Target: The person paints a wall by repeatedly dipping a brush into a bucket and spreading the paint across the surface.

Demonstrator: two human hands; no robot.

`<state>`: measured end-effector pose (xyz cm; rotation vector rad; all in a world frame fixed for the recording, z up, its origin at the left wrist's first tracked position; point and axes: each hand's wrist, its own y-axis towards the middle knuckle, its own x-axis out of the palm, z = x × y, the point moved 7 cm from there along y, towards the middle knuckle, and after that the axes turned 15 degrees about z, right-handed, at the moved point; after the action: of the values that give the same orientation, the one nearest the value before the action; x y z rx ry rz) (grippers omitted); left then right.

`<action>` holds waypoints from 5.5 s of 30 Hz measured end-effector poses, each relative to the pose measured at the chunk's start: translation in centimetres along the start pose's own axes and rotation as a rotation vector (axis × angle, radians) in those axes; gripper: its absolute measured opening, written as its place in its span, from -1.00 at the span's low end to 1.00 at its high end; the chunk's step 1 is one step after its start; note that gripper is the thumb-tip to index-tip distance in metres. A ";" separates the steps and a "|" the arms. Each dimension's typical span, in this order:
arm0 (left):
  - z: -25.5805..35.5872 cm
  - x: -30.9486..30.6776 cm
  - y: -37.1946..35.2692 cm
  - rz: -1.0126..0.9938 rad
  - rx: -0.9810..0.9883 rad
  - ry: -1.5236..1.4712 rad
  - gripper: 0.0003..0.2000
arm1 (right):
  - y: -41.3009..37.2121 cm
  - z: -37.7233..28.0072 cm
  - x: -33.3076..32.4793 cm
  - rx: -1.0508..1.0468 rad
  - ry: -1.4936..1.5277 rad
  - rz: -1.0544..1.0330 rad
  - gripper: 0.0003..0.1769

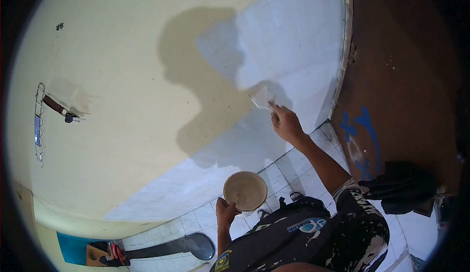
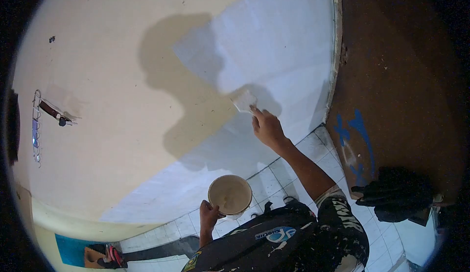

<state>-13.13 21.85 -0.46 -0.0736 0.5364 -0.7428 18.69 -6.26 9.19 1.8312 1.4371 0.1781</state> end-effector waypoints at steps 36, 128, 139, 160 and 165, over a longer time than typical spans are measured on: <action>1.7 -0.3 -0.9 0.050 0.052 0.087 -0.76 | 6.4 -1.4 1.8 -0.284 -0.042 0.239 -0.41; -0.1 -0.8 -0.9 0.032 0.023 0.031 -0.77 | 7.2 -9.1 -1.6 -0.201 0.155 0.305 -0.62; 0.5 -1.6 -1.3 0.042 0.084 0.056 -0.76 | -8.6 8.2 9.7 0.182 -0.314 -0.307 -0.54; 0.5 0.5 -0.7 -0.023 0.031 0.055 -0.78 | 8.7 -11.7 -1.0 -0.180 0.092 0.242 -0.55; 2.6 0.0 -1.6 0.037 0.163 0.154 -0.77 | -2.2 2.2 7.3 -0.022 -0.068 0.037 -0.51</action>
<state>-12.86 20.38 2.21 0.1458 0.6198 -0.7573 20.71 -0.88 3.75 1.8290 1.3503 0.1482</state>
